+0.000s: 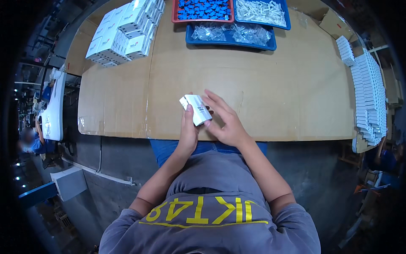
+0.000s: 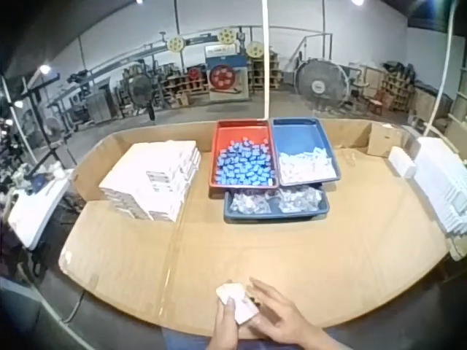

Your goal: Assembling product boxes and inserting various small components into them at a factory workstation.

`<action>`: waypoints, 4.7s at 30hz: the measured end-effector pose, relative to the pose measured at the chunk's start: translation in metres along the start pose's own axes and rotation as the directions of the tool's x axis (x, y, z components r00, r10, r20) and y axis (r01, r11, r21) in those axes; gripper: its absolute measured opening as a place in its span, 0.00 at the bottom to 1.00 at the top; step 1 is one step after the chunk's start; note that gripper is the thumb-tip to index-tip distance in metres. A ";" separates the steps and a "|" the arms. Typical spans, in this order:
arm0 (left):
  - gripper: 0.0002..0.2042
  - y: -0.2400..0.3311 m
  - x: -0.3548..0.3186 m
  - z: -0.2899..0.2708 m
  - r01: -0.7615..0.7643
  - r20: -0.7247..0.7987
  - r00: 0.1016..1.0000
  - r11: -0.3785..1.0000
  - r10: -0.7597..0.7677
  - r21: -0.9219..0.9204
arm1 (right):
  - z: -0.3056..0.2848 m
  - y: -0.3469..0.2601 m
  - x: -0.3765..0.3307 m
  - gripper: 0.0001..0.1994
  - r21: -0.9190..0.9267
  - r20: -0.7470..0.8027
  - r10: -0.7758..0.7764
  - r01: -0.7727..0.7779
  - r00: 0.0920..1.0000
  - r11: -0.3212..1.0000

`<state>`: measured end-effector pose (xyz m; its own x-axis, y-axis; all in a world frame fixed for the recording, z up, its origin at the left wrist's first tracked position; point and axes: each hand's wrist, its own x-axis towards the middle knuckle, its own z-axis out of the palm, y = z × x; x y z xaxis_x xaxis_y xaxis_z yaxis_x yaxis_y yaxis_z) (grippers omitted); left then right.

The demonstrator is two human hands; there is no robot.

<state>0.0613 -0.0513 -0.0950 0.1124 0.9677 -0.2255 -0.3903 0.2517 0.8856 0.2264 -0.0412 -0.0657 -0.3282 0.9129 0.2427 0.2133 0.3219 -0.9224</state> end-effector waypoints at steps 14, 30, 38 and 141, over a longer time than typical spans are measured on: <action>0.28 -0.009 0.002 0.003 0.123 -0.110 0.986 0.992 -0.124 -0.016 | 0.025 0.024 -0.011 0.27 -0.266 -0.039 -0.168 0.152 0.985 0.952; 0.24 -0.022 0.001 -0.001 0.151 -0.251 0.958 0.988 -0.142 0.017 | 0.044 0.028 -0.016 0.22 -0.365 -0.080 -0.208 0.166 0.975 0.916; 0.30 0.001 0.011 -0.012 -0.051 -0.102 0.993 0.999 0.052 0.011 | 0.031 0.025 -0.005 0.20 0.094 -0.058 0.020 -0.014 0.998 0.995; 0.40 0.033 -0.004 0.031 0.356 0.174 0.931 0.906 -0.322 -0.230 | 0.001 0.003 0.001 0.41 -0.395 -0.032 -0.383 0.340 0.923 0.853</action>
<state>0.0763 -0.0474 -0.0520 0.3895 0.8177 -0.4239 -0.5237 0.5752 0.6283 0.2261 -0.0398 -0.0688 -0.3552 0.7275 0.5871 0.4336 0.6846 -0.5860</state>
